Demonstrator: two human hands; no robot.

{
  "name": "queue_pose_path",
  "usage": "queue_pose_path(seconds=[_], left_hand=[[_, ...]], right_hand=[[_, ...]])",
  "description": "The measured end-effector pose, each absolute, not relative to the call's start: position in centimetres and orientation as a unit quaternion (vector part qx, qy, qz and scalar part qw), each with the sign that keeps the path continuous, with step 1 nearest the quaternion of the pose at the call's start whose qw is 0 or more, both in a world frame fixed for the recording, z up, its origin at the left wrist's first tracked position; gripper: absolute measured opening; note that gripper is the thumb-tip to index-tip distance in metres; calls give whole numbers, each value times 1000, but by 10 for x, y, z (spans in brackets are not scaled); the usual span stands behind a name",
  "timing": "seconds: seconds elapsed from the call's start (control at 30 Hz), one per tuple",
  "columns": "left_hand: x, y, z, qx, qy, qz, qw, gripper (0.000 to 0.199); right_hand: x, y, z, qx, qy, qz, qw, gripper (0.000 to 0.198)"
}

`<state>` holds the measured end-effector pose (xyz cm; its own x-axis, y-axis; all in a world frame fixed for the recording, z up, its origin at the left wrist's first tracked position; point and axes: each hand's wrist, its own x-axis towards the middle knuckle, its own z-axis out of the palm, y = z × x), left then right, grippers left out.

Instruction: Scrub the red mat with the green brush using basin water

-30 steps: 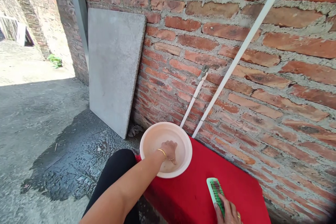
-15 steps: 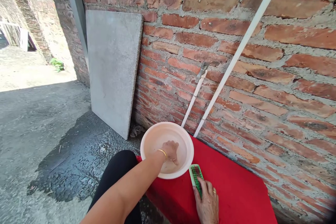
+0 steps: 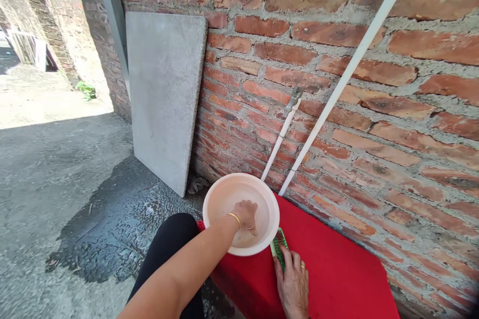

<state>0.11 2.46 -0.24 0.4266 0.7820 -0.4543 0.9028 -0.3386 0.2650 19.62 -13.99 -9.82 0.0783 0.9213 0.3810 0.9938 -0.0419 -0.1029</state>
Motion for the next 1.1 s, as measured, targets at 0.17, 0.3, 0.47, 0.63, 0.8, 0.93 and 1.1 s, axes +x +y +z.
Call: queue_pose_path(seconds=[0.17,0.3,0.47,0.63,0.8,0.93,1.1], left_hand=[[2,24,-2,805,526,-113,250,105],[2,26,-3,802,530,-113,252,103],[3,29,-10,810,520,-125,240,105],[3,31,-15,808,526,-116,239,104],[3,30,-13,810,521,-124,238,105],[2,27,-7,809,523,-117,241,104],[2,25,-2,801,529,-110,260,104]], right_hand=[[203,-153,-105,-715,-669,-103,177,48],[203,-157,-105,-717,-667,-100,175,50],[197,-151,-100,-719,-666,-100,173,50],[190,-138,-98,-732,-653,-104,163,45],[189,-135,-98,-730,-656,-101,163,48],[194,-144,-101,-718,-666,-106,173,49],[206,-160,-113,-713,-669,-104,183,47]])
